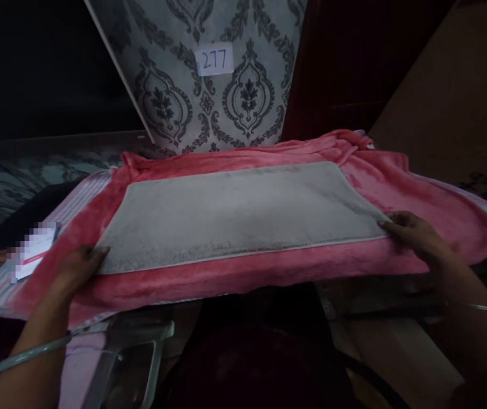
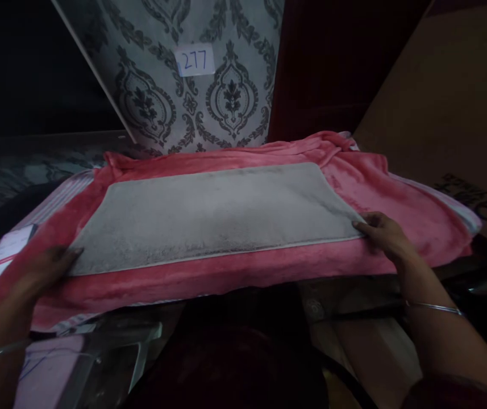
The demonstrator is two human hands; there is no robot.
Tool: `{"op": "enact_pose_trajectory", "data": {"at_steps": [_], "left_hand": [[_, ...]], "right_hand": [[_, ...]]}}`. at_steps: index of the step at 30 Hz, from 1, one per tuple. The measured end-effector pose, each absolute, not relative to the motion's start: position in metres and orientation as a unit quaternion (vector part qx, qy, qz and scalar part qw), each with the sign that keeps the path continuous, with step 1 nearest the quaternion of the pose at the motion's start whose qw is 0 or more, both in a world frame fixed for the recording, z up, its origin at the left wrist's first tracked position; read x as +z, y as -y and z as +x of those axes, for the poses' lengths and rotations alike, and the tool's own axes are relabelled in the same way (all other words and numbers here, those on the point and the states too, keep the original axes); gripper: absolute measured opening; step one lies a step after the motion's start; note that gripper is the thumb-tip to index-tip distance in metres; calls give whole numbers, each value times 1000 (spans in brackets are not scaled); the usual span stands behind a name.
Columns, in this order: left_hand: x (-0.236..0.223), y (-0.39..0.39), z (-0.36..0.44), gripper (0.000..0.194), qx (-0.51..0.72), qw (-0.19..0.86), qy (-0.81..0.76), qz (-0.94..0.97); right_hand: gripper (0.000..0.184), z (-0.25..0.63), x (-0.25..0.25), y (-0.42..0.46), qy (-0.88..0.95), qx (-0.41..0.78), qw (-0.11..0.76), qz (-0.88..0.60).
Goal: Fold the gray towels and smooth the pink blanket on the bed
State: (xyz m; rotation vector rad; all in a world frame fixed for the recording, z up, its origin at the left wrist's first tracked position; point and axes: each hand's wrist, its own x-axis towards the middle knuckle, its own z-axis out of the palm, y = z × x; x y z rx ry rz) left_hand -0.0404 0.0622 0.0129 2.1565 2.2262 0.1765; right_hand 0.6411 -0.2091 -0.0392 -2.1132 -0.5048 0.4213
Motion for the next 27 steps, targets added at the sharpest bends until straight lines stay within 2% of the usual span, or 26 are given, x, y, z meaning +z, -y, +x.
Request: {"op": "enact_pose_trajectory", "data": {"at_steps": [5,7,10,12,15,17,18,22,27], "left_hand": [[10,-59,-42,28,97,105,-754,642],[8,-60,-43,28,120,109,-750,641],[5,-66,-49,25,109,87,-742,656],[3,-68,-53,29,95,53,-744,659],[-1,-59,-41,39,151,-98,-707,684],[-6,-42,-12,43,228,-186,-613,734],[-9,-32,9,43,264,-189,-552,768],[-29,6,104,30,257,-45,-297,919],[-44,19,150,21,217,4,-255,942]], "right_hand": [[14,637,-35,212,187,179,505,-824],[15,638,-36,212,184,173,517,-818],[17,642,-39,210,187,165,489,-836],[19,643,-41,209,208,133,436,-865],[15,627,-43,205,320,-46,368,-872],[14,598,-45,197,444,-148,373,-801],[17,578,-47,191,507,-159,390,-752],[20,497,-58,157,674,-58,414,-609],[18,463,-76,136,729,-14,409,-548]]}}
